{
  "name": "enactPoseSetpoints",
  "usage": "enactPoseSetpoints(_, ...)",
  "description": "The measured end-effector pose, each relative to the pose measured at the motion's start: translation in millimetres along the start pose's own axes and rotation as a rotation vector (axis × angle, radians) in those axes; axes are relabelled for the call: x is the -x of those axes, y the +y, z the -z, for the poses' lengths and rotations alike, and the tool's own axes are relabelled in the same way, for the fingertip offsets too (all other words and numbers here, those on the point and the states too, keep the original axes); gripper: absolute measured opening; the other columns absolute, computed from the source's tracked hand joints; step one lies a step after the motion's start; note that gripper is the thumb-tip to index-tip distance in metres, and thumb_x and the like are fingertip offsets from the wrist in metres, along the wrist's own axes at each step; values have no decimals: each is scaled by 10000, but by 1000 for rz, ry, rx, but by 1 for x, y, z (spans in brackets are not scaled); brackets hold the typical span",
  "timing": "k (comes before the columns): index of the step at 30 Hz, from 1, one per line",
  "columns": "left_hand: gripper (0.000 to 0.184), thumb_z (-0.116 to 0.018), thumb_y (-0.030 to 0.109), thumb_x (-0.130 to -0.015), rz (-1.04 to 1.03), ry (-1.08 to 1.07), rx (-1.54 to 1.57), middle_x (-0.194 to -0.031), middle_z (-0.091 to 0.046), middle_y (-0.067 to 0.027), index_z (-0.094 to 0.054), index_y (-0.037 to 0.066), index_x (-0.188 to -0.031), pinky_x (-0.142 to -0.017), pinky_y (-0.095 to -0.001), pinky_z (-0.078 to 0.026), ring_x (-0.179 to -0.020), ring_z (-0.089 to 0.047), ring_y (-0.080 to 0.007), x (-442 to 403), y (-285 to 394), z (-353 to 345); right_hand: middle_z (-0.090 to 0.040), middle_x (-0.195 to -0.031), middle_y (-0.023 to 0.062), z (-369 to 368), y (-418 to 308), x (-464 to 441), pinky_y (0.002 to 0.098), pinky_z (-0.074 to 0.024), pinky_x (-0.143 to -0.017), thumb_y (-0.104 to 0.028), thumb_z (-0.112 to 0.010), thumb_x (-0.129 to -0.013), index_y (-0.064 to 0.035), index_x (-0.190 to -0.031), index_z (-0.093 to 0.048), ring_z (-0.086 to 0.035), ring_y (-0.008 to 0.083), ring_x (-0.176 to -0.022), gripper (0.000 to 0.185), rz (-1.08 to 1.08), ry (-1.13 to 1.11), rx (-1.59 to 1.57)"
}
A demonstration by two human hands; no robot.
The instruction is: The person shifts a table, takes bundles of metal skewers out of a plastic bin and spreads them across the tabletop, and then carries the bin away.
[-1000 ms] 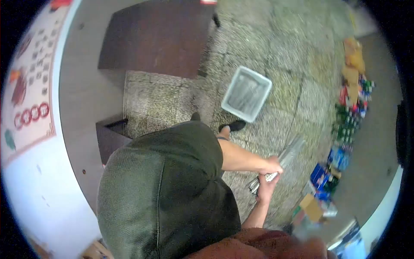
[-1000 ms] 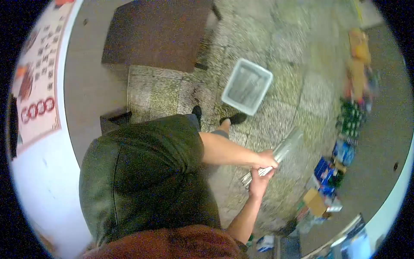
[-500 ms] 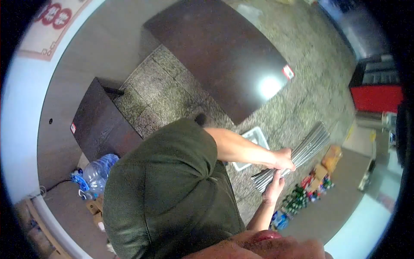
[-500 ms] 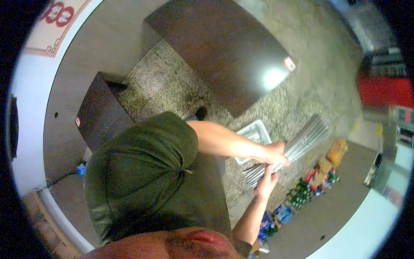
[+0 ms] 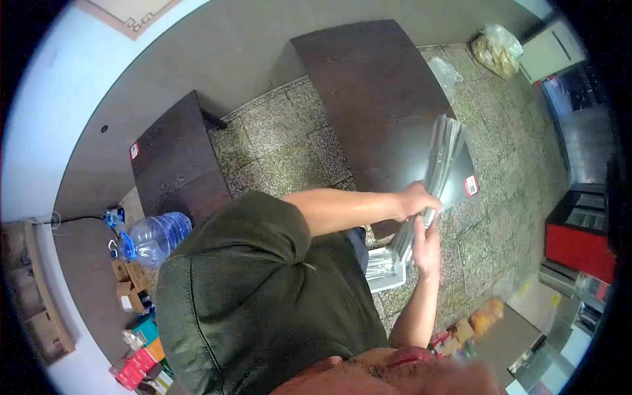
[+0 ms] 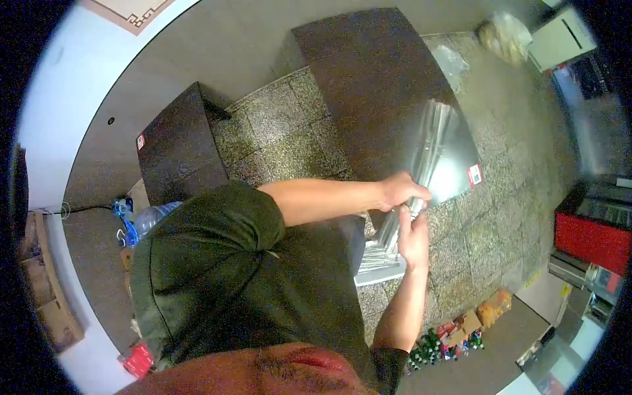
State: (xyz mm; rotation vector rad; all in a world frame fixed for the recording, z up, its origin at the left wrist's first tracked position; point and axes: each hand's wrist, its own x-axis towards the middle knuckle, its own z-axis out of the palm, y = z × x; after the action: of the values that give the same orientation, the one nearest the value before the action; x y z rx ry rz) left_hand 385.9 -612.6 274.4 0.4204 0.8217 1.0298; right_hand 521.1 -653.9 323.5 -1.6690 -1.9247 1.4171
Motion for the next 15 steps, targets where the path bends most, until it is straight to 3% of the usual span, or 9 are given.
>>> enactPoseSetpoints(4, 70, -675, 39, -731, -80, 101, -122, -682, -634, -113, -633, -16, -737, -559, -311, -487, -602, -617, -187, -50, -9, 31, -621, -1048, 283, -11, 39, -55, 426, -454, -868, -431, -491, -913, 19, -1266, -478, -598, 432, -997, 572, 24, 75, 57)
enactPoseSetpoints(5, 67, -676, 34, -725, -92, 124, -117, -672, -631, -110, -629, -13, -731, -548, -307, -485, -594, -616, -183, -55, -8, 35, -619, -1070, 270, -3, 27, -57, 407, -449, -883, -413, -504, -916, 3, -1281, -473, -606, 398, -1006, 554, -31, -11, 42)
enactPoseSetpoints(9, 95, -688, 39, -714, -60, 269, -191, -666, -629, -113, -621, -27, -731, -546, -304, -488, -593, -626, -186, -76, 7, 54, -626, -1072, 214, -11, 99, -100, 346, -441, -887, -326, -491, -949, 16, -1239, -517, -601, 283, -1003, 449, 57, 50, -235)
enactPoseSetpoints(13, 78, -658, 22, -747, -60, 375, -183, -671, -624, -117, -603, -25, -775, -547, -312, -501, -585, -623, -188, -92, 36, 84, -628, -1016, 99, -6, 191, -128, 361, -474, -805, -311, -517, -954, -2, -1194, -520, -596, 213, -878, 392, -314, 98, -858)
enactPoseSetpoints(15, 55, -635, 17, -770, -110, 385, -162, -675, -617, -114, -588, -11, -776, -546, -321, -500, -584, -616, -190, -98, 57, 107, -603, -861, 42, 2, 204, -131, 317, -504, -705, -279, -528, -959, -75, -1006, -546, -584, 161, -761, 210, -516, 183, -1042)
